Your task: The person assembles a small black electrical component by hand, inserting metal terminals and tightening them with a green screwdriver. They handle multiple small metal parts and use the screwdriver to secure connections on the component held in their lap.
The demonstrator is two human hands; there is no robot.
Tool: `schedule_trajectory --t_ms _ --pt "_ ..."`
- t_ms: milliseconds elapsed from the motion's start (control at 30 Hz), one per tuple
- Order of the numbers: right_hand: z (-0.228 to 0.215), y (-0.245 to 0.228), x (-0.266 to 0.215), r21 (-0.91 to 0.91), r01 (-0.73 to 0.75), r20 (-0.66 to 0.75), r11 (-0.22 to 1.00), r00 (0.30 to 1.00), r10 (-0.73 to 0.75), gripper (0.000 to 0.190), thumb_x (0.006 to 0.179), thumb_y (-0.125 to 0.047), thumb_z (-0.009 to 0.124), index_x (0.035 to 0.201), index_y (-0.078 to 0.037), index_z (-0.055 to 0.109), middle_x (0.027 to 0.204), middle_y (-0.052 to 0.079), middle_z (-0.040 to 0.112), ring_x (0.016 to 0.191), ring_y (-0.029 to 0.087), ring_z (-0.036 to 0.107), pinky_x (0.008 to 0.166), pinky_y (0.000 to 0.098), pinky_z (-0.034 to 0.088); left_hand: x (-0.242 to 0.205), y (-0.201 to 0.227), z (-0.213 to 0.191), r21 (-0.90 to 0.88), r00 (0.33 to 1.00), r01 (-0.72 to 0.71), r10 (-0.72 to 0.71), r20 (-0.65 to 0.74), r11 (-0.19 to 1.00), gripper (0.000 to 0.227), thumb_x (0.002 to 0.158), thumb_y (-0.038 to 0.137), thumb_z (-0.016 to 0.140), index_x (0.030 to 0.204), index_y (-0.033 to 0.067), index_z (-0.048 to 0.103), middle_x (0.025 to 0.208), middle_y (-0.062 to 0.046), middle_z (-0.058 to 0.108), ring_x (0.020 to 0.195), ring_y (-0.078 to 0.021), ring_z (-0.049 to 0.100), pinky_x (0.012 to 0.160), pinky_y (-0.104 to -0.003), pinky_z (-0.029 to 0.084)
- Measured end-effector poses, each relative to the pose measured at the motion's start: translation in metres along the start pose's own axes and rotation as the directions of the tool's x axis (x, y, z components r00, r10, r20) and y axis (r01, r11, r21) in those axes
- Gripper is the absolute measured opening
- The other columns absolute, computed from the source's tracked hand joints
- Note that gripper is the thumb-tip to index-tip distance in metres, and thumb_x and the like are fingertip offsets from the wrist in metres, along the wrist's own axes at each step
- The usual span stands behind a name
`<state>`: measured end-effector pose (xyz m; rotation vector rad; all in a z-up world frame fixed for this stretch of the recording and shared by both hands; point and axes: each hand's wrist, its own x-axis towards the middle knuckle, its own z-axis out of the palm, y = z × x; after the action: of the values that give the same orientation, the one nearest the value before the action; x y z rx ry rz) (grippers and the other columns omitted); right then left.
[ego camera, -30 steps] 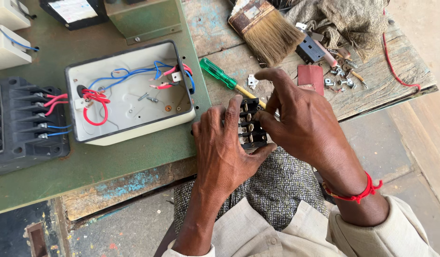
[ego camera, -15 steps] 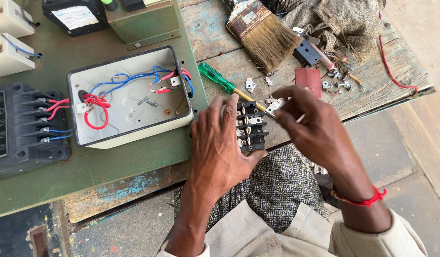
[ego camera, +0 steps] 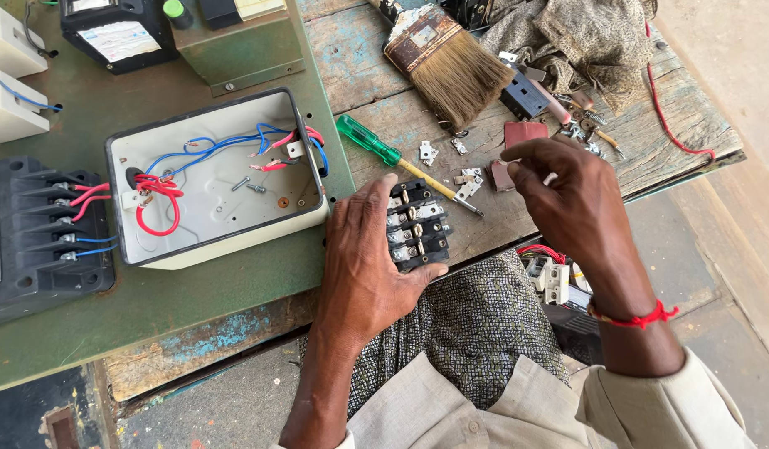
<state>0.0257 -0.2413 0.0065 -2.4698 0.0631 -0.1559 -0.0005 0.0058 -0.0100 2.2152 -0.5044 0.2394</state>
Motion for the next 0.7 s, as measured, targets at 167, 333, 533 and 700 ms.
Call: schedule_trajectory --t_ms 167,333,533,700 --pt "0.004 -0.004 0.005 -0.179 0.202 0.004 0.963 0.979 -0.204 0.020 0.093 -0.012 0.068 0.107 -0.009 0.082 0.088 0.012 0.070 0.076 0.023 0.066 0.070 0.0396 0.054 -0.004 -0.001 -0.010 -0.081 1.000 0.008 -0.006 0.025 0.997 0.121 0.060 0.025 0.096 0.155 -0.0027 0.026 0.153 -0.026 0.044 0.139 -0.0422 0.044 0.119 -0.049 0.032" --pt "0.008 -0.015 0.002 -0.096 0.110 0.153 0.989 0.984 -0.095 0.028 0.093 -0.030 0.070 0.115 -0.015 0.078 0.103 0.009 0.071 0.083 0.023 0.067 0.072 0.0423 0.057 -0.016 -0.001 -0.026 -0.206 0.989 0.147 -0.138 0.057 0.967 0.116 0.064 0.018 0.093 0.157 0.0032 0.026 0.153 -0.022 0.048 0.144 -0.0375 0.046 0.119 -0.043 0.037" --pt "0.002 -0.029 -0.006 0.307 0.368 0.373 0.878 0.802 -0.466 0.092 0.073 -0.034 0.083 0.149 -0.003 0.043 0.151 0.021 0.044 0.136 0.039 0.045 0.107 0.0530 0.044 -0.018 0.001 -0.024 -0.148 0.989 0.148 -0.143 0.047 0.978 0.106 0.071 0.010 0.088 0.157 0.0035 0.027 0.155 -0.024 0.045 0.145 -0.0383 0.044 0.119 -0.043 0.036" --pt "0.015 -0.052 -0.003 0.129 0.433 0.449 0.892 0.777 -0.442 0.112 0.063 -0.037 0.092 0.151 0.000 0.034 0.153 0.023 0.038 0.139 0.042 0.040 0.111 0.0550 0.038 -0.019 0.001 -0.022 -0.155 0.992 0.125 -0.124 0.018 0.980 0.101 0.072 0.006 0.085 0.157 0.0042 0.030 0.154 -0.023 0.047 0.145 -0.0375 0.046 0.120 -0.043 0.037"
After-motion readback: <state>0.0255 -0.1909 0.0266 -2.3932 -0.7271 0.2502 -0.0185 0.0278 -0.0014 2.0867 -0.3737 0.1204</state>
